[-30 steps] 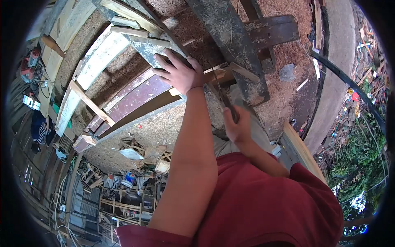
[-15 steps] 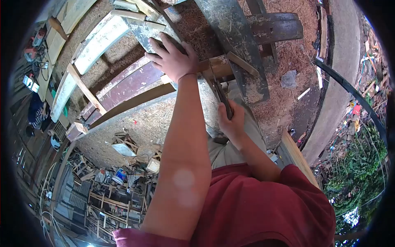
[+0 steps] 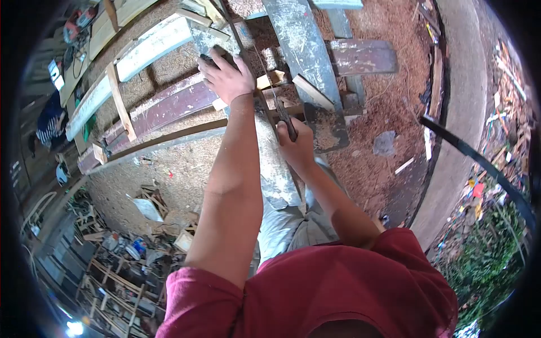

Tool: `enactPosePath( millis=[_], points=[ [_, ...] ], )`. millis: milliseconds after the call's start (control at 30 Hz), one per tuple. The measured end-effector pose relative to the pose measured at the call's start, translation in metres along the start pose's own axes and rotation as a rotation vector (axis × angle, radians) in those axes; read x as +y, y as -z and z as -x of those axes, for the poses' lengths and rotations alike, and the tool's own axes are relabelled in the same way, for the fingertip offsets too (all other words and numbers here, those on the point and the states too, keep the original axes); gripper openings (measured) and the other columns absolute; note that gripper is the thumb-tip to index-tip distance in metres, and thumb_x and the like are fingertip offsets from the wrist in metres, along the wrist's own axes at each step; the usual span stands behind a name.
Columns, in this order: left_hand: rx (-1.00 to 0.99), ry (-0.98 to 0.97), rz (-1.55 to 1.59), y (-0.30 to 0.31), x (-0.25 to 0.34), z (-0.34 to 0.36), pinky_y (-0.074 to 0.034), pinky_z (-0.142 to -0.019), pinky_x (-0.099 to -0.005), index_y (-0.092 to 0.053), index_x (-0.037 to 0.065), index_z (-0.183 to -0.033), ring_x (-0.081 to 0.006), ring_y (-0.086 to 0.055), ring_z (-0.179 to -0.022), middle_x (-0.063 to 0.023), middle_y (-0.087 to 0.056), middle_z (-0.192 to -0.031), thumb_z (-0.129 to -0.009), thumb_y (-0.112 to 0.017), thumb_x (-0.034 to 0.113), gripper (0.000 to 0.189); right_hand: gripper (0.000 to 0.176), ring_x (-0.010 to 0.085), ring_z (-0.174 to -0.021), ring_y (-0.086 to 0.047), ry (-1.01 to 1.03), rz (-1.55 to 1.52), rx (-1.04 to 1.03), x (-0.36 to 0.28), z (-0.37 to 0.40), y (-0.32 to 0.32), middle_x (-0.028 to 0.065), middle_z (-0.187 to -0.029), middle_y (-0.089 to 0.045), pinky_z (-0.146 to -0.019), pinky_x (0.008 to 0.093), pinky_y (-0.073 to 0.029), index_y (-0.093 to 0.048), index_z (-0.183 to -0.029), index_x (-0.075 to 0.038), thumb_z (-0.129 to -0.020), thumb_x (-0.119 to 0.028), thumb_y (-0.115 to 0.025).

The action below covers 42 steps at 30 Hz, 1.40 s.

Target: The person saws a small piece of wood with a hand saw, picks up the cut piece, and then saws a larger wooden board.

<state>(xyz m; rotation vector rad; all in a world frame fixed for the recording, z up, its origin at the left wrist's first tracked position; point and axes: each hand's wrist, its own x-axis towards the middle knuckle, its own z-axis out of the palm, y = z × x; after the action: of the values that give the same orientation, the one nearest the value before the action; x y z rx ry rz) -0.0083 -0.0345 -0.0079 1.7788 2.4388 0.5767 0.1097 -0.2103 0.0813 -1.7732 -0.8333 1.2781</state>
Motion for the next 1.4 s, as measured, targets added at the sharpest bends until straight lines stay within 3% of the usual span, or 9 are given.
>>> enactPosePath(
  millis=[133,233,267,433,500,600,700,733,1400],
  points=[
    [0.054,0.04,0.115,0.005,-0.002,0.004,-0.026,-0.125,-0.0643,-0.038,0.005,-0.162,-0.0472,-0.026,-0.158,-0.0328,-0.021,-0.17,-0.107,-0.046,0.044,0.067,0.029,0.0099,-0.059,-0.042,0.125,-0.086,-0.097,0.01,-0.017,0.019,0.0003,-0.062,-0.047,-0.055,0.0345,-0.038,-0.056,-0.08,-0.003,-0.102,-0.019,-0.065],
    [0.055,-0.02,0.095,0.006,-0.005,0.005,-0.023,-0.125,-0.0662,-0.04,0.005,-0.16,-0.0471,-0.025,-0.158,-0.0335,-0.022,-0.169,-0.108,-0.047,0.043,0.065,0.023,0.0096,-0.067,-0.046,-0.053,-0.189,-0.182,0.033,-0.024,0.029,0.0005,-0.072,-0.053,-0.061,0.033,-0.04,-0.061,-0.092,-0.001,-0.103,-0.021,-0.066],
    [0.096,-0.059,0.009,0.003,-0.005,0.005,-0.021,-0.125,-0.0682,-0.043,0.007,-0.159,-0.0473,-0.024,-0.159,-0.0329,-0.024,-0.169,-0.108,-0.047,0.042,0.062,0.025,0.0113,-0.077,-0.053,-0.063,-0.186,-0.219,0.041,-0.027,0.034,0.0036,-0.084,-0.061,-0.071,0.0322,-0.045,-0.064,-0.11,0.002,-0.104,-0.022,-0.066],
    [0.094,0.037,-0.15,-0.003,0.009,0.004,-0.018,-0.127,-0.0652,-0.042,0.008,-0.16,-0.048,-0.023,-0.159,-0.0302,-0.024,-0.171,-0.108,-0.047,0.044,0.063,0.029,0.0115,-0.082,-0.057,-0.09,0.014,-0.167,0.069,-0.039,0.032,0.0029,-0.09,-0.064,-0.076,0.0295,-0.048,-0.065,-0.12,0.007,-0.104,-0.017,-0.065],
    [0.067,0.129,-0.013,-0.005,0.007,0.005,-0.016,-0.129,-0.0615,-0.039,0.004,-0.16,-0.0473,-0.021,-0.159,-0.0299,-0.022,-0.171,-0.108,-0.046,0.047,0.068,0.025,0.009,-0.079,-0.055,-0.078,-0.096,-0.286,0.06,-0.039,0.038,-0.0001,-0.087,-0.061,-0.071,0.0273,-0.046,-0.065,-0.118,0.007,-0.103,-0.014,-0.063],
    [0.061,0.16,0.029,-0.012,0.004,0.004,-0.015,-0.13,-0.0603,-0.037,0.003,-0.161,-0.0467,-0.021,-0.159,-0.0306,-0.023,-0.17,-0.107,-0.045,0.05,0.072,0.011,0.0067,-0.068,-0.05,-0.01,-0.245,-0.244,0.055,-0.035,0.044,-0.0024,-0.079,-0.054,-0.057,0.0246,-0.04,-0.058,-0.1,-0.002,-0.105,-0.012,-0.056],
    [0.061,0.177,0.022,-0.013,0.005,0.005,-0.015,-0.13,-0.0604,-0.035,0.003,-0.162,-0.0471,-0.021,-0.159,-0.0309,-0.022,-0.17,-0.108,-0.042,0.052,0.073,0.013,0.0033,-0.069,-0.043,0.009,-0.264,-0.058,0.028,-0.02,0.042,-0.0066,-0.074,-0.048,-0.06,0.0247,-0.036,-0.06,-0.093,-0.002,-0.104,-0.008,-0.057],
    [0.068,0.198,0.008,-0.013,0.007,0.004,-0.015,-0.13,-0.0604,-0.035,0.004,-0.163,-0.0473,-0.021,-0.159,-0.0306,-0.022,-0.171,-0.108,-0.042,0.052,0.073,0.015,0.0033,-0.068,-0.044,-0.012,-0.159,-0.138,0.02,-0.022,0.052,-0.0075,-0.073,-0.048,-0.059,0.0252,-0.035,-0.058,-0.09,-0.003,-0.104,-0.009,-0.058],
    [0.026,0.216,-0.123,-0.009,0.016,-0.001,-0.025,-0.127,-0.0585,-0.04,0.011,-0.162,-0.0452,-0.031,-0.155,-0.0266,-0.032,-0.168,-0.106,-0.048,0.049,0.068,0.026,0.0017,-0.062,-0.044,-0.102,-0.041,-0.196,0.031,-0.03,0.045,-0.0063,-0.071,-0.051,-0.054,0.0251,-0.032,-0.055,-0.088,-0.007,-0.11,-0.019,-0.06]
  ],
)
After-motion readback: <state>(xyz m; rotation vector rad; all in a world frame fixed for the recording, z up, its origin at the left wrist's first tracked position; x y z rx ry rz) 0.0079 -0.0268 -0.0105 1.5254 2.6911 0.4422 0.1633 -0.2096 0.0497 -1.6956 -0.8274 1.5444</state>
